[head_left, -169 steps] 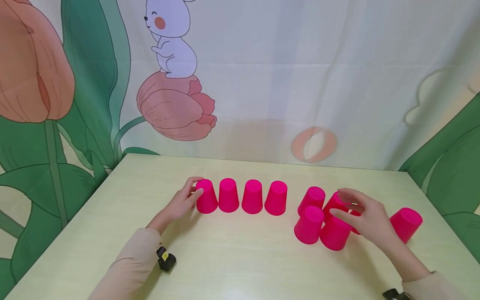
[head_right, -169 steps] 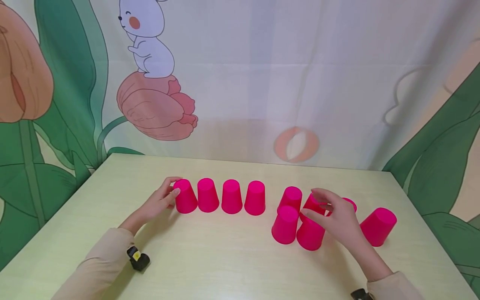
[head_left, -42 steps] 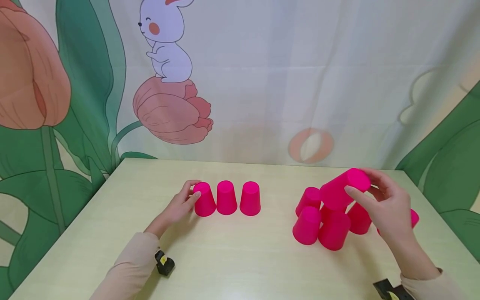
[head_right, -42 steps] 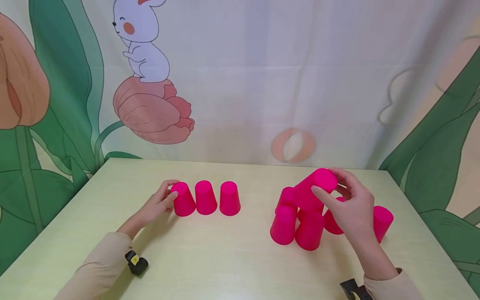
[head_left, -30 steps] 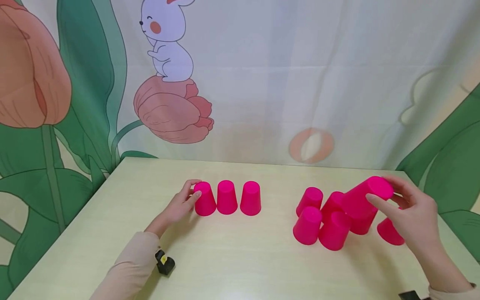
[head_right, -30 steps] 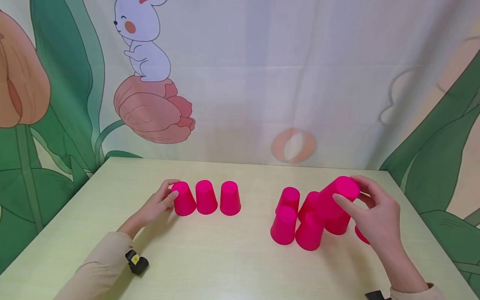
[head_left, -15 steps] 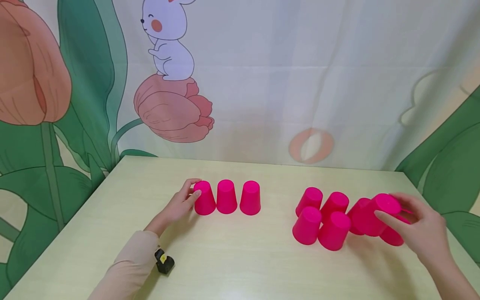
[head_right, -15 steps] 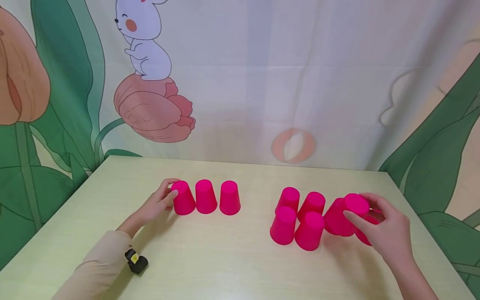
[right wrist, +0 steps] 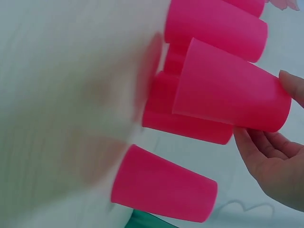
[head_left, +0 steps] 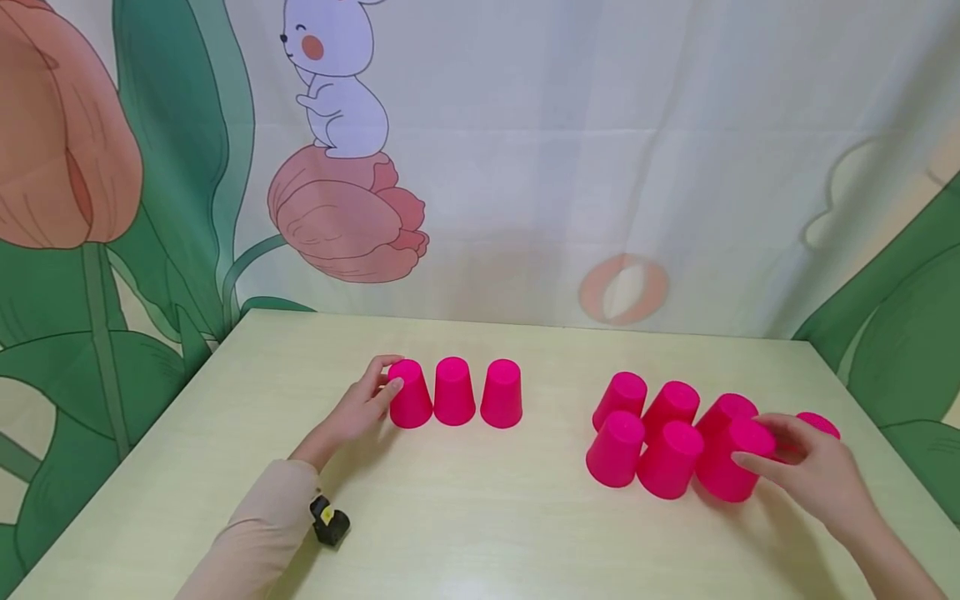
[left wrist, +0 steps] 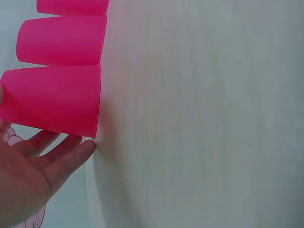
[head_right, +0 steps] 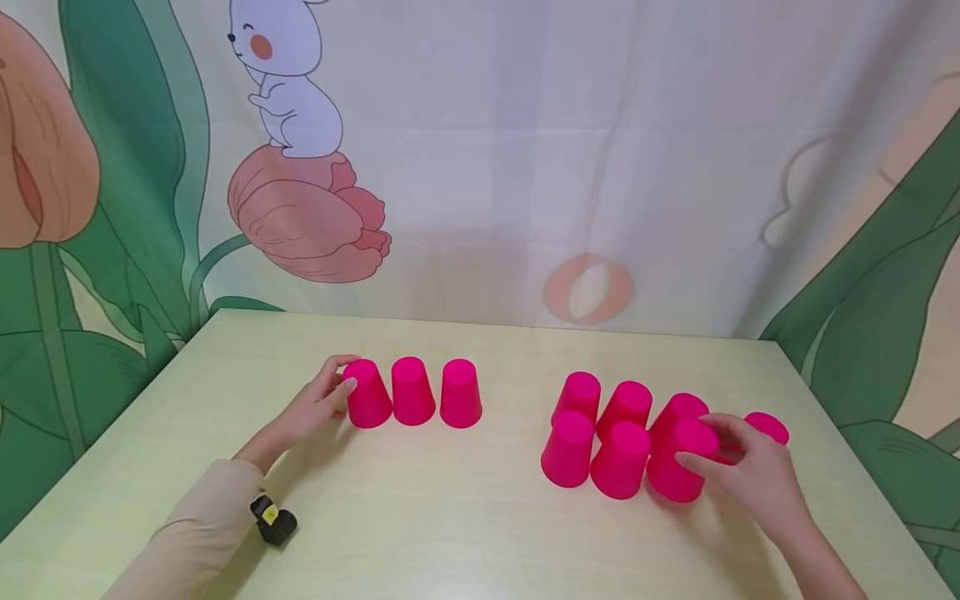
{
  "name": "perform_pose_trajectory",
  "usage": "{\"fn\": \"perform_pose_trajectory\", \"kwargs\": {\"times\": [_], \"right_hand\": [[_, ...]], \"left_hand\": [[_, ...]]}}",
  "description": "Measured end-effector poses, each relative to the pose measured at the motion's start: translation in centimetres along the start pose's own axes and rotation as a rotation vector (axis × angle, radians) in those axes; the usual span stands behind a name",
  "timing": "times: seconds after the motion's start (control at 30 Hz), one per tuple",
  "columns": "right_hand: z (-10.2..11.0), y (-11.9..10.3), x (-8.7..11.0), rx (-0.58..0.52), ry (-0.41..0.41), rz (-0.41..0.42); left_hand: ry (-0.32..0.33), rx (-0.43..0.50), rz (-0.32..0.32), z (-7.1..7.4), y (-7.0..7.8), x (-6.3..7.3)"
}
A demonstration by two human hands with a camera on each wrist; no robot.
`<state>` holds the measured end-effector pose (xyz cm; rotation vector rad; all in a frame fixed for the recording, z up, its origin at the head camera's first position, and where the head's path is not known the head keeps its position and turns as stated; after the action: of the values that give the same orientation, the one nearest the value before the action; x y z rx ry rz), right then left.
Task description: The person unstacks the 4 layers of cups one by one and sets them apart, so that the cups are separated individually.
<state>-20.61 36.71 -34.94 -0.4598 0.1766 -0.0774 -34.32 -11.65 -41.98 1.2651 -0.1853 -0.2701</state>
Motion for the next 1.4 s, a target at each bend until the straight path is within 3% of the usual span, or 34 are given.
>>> {"fn": "perform_pose_trajectory", "kwargs": {"times": [0.3, 0.43, 0.67, 0.87, 1.1, 1.4], "right_hand": [[-2.4, 0.7, 0.0, 0.045, -0.116, -0.033], [-2.7, 0.8, 0.0, 0.059, -0.127, -0.045], [-1.0, -0.7, 0.0, 0.055, -0.025, -0.010], [0.5, -2.4, 0.0, -0.037, 0.053, -0.039], [0.0, -5.4, -0.3, -0.107, 0.082, 0.009], [-1.2, -8.3, -1.0, -0.154, 0.061, 0.085]], "left_hand": [[0.002, -0.001, 0.005, 0.0, 0.0, 0.0], [0.007, -0.003, 0.015, 0.0, -0.1, 0.0], [0.007, -0.002, 0.015, 0.1, -0.1, -0.1], [0.006, 0.000, 0.023, 0.0, -0.1, -0.1], [0.004, 0.005, 0.016, 0.1, 0.0, 0.0], [0.002, 0.018, 0.020, 0.0, 0.2, 0.1]]}}
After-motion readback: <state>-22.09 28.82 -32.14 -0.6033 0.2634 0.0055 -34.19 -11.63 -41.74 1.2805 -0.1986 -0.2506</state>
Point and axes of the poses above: each hand's wrist, its own x-axis away from the middle knuckle, its own z-axis out of the back of the hand, y = z × x, the point moved 9 cm from there along -x, towards the middle knuckle, and after that the axes turned 14 degrees about x, right-handed, at the moved point
